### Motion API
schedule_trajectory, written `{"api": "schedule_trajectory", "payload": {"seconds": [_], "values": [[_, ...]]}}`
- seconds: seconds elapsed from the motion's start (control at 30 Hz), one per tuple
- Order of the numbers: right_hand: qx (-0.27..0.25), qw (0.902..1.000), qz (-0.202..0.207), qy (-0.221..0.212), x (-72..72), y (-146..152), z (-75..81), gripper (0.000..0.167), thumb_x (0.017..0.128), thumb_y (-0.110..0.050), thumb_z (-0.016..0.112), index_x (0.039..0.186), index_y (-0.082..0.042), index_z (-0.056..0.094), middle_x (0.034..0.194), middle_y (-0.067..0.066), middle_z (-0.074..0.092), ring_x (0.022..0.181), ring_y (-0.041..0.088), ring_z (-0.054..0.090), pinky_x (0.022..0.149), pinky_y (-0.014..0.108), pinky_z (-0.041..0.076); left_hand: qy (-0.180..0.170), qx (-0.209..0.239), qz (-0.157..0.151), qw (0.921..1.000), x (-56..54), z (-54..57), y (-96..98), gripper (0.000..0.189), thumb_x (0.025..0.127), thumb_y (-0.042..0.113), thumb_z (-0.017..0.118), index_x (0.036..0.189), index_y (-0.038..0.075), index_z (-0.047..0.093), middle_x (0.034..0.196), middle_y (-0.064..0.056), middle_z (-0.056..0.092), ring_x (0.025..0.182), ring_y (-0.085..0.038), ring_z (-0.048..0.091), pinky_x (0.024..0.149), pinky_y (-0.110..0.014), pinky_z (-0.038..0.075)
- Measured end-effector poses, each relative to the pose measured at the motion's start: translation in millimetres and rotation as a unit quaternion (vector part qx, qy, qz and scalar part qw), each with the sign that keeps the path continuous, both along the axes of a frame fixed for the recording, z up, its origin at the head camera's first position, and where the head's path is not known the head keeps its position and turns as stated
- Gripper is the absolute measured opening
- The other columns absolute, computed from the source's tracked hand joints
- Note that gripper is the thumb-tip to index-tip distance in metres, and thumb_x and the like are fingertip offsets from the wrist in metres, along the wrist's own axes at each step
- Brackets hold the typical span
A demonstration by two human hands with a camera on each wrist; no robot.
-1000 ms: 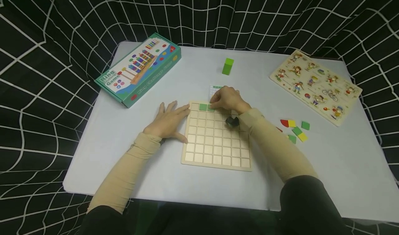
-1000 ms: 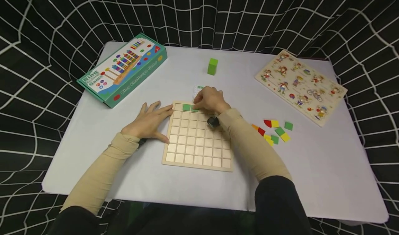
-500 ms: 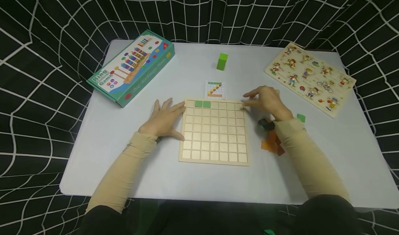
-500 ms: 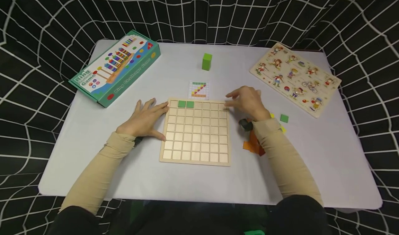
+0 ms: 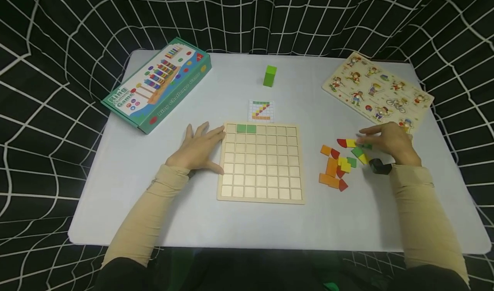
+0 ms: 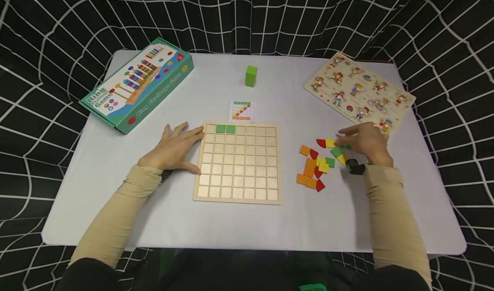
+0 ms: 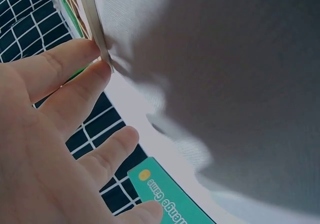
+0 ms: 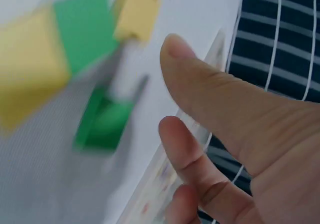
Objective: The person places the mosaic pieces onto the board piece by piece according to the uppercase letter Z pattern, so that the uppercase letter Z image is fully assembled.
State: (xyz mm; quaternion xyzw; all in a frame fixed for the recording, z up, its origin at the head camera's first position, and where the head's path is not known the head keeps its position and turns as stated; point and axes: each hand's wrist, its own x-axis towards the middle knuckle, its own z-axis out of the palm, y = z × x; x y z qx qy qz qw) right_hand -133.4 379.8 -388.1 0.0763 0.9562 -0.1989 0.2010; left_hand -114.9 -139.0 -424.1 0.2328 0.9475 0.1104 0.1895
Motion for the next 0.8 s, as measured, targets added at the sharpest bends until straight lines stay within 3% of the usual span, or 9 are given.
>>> {"api": "schedule_trajectory", "payload": {"seconds": [0.13, 0.27, 0.4, 0.5, 0.63, 0.67, 0.73, 0.8], "values": [[-0.008, 0.9992, -0.032, -0.021, 7.2, 19.9, -4.5, 0.062, 0.096, -0.043, 0.07, 0.138, 0.003, 0.06, 0.147, 0.042, 0.042, 0.137, 0.059, 0.031, 0.11, 0.085, 0.008, -0.001, 0.002, 0.001, 1.0, 0.5, 1.3, 0.3, 0.118, 0.068, 0.06, 0.087, 0.162, 0.013, 0.034, 0.176, -0.001, 0.019, 0.162, -0.047, 0.007, 0.12, -0.082, 0.0], [-0.011, 0.9985, -0.045, -0.03, 11.3, 28.3, -10.0, 0.063, 0.096, -0.044, 0.071, 0.137, 0.002, 0.061, 0.145, 0.041, 0.044, 0.124, 0.055, 0.038, 0.106, 0.076, 0.02, 0.001, 0.002, 0.003, 1.0, 2.1, 3.2, 0.9, 0.118, 0.067, 0.059, 0.088, 0.162, 0.013, 0.035, 0.176, -0.001, 0.019, 0.161, -0.047, 0.008, 0.12, -0.082, 0.001], [0.005, 0.9989, -0.047, 0.0, 13.2, 27.3, -12.6, 0.053, 0.094, -0.04, 0.074, 0.128, 0.001, 0.069, 0.136, 0.038, 0.054, 0.111, 0.045, 0.046, 0.088, 0.061, 0.027, 0.007, 0.002, 0.004, 1.0, 2.7, 4.8, 0.4, 0.118, 0.067, 0.058, 0.088, 0.162, 0.013, 0.035, 0.175, -0.002, 0.02, 0.161, -0.047, 0.009, 0.12, -0.082, 0.001], [0.008, 0.999, -0.04, 0.02, 12.4, 25.4, -9.9, 0.048, 0.094, -0.038, 0.074, 0.119, 0.003, 0.072, 0.127, 0.037, 0.06, 0.113, 0.048, 0.048, 0.093, 0.066, 0.027, 0.01, 0.006, 0.006, 0.9999, 2.7, 4.7, -0.5, 0.118, 0.066, 0.058, 0.089, 0.162, 0.013, 0.035, 0.175, -0.002, 0.021, 0.161, -0.048, 0.009, 0.12, -0.082, 0.001], [0.001, 0.9991, -0.017, 0.038, 6.3, 18.3, 1.3, 0.048, 0.096, -0.04, 0.071, 0.114, 0.004, 0.073, 0.131, 0.041, 0.054, 0.122, 0.054, 0.043, 0.1, 0.076, 0.027, 0.007, 0.012, 0.01, 0.9998, 3.0, 2.6, -0.5, 0.119, 0.065, 0.057, 0.089, 0.161, 0.013, 0.035, 0.175, -0.003, 0.022, 0.161, -0.049, 0.01, 0.12, -0.082, 0.001], [-0.005, 0.9991, -0.015, 0.039, 3.7, 14.1, 4.4, 0.049, 0.096, -0.041, 0.071, 0.115, 0.004, 0.073, 0.134, 0.041, 0.051, 0.122, 0.054, 0.041, 0.1, 0.074, 0.031, 0.006, 0.014, 0.011, 0.9998, 3.2, 1.9, -0.3, 0.119, 0.065, 0.057, 0.089, 0.161, 0.014, 0.035, 0.175, -0.002, 0.021, 0.161, -0.049, 0.01, 0.12, -0.082, 0.001], [-0.013, 0.999, -0.011, 0.041, -2.6, 2.2, 9.6, 0.051, 0.096, -0.043, 0.071, 0.117, 0.004, 0.073, 0.137, 0.038, 0.048, 0.117, 0.049, 0.041, 0.09, 0.06, 0.041, 0.003, 0.015, 0.013, 0.9998, 3.5, 0.8, 0.3, 0.119, 0.065, 0.057, 0.089, 0.162, 0.014, 0.035, 0.175, -0.002, 0.021, 0.161, -0.048, 0.009, 0.121, -0.082, 0.0], [-0.023, 0.9989, -0.003, 0.04, -10.3, -12.4, 13.8, 0.05, 0.095, -0.042, 0.072, 0.118, 0.003, 0.073, 0.136, 0.034, 0.049, 0.11, 0.041, 0.041, 0.08, 0.045, 0.041, 0.004, 0.013, 0.012, 0.9998, 3.4, -0.2, 1.2, 0.118, 0.066, 0.057, 0.089, 0.162, 0.014, 0.035, 0.175, -0.002, 0.02, 0.161, -0.048, 0.009, 0.121, -0.082, 0.0]]}}
